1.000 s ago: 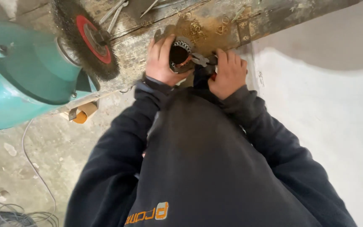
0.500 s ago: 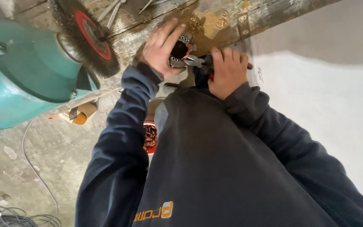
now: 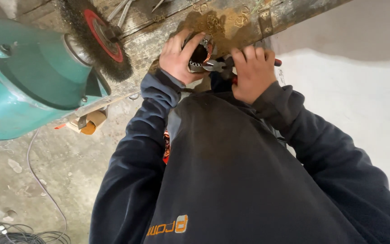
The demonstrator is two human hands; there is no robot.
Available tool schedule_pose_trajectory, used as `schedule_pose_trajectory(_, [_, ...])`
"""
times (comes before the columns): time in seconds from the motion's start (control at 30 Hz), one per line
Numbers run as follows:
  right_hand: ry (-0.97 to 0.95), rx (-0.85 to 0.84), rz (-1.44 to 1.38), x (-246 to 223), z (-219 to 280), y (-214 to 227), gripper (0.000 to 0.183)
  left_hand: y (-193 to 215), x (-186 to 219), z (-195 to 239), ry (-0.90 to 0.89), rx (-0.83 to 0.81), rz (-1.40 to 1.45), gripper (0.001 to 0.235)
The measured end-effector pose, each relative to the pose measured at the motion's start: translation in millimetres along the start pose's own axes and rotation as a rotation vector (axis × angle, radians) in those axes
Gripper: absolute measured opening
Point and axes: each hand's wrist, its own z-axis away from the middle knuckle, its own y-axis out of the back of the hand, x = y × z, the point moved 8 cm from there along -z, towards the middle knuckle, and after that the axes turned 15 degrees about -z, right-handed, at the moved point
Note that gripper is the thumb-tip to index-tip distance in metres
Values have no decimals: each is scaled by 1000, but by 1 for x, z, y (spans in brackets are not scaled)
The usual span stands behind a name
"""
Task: Stripping copper wire from an electric motor stator using pliers and a screwdriver.
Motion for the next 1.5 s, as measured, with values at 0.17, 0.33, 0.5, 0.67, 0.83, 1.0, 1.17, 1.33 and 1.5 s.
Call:
schedule_pose_trajectory(0.17, [-49, 5, 13, 1, -3, -17, 60, 3, -1, 2, 47, 15, 6, 98])
schedule_pose_trajectory(0.33, [-228, 80, -227, 28, 11, -63, 43, 3, -7, -6, 82, -32, -9, 103])
schedule_pose_trajectory(0.5, [-359, -64, -898, 29, 12, -104, 55, -1, -10, -5, 106, -47, 11, 100])
schedule_pose_trajectory(0.67, [-371, -252, -1152, 36, 10, -106, 50, 0, -10, -5, 105, -14, 20, 97])
schedule_pose_trajectory(0.83, [-210, -84, -575, 23, 4, -54, 52, 4, -4, -7, 74, -1, -11, 97])
schedule_pose_trajectory(1.0, [-277, -113, -484, 21, -8, -32, 48, 13, -3, -12, 100, 31, -28, 94])
schedule_pose_trajectory(1.17, [-43, -282, -586, 42, -12, -16, 65, 15, -4, -6, 135, 12, -7, 88])
schedule_pose_trajectory(1.33, [-33, -329, -123, 96, -55, 23, 42, 34, 12, 3, 179, 149, 18, 75])
schedule_pose_trajectory(1.5, [290, -287, 19, 75, -112, 35, 53, 15, 24, 33, 354, 249, -61, 49])
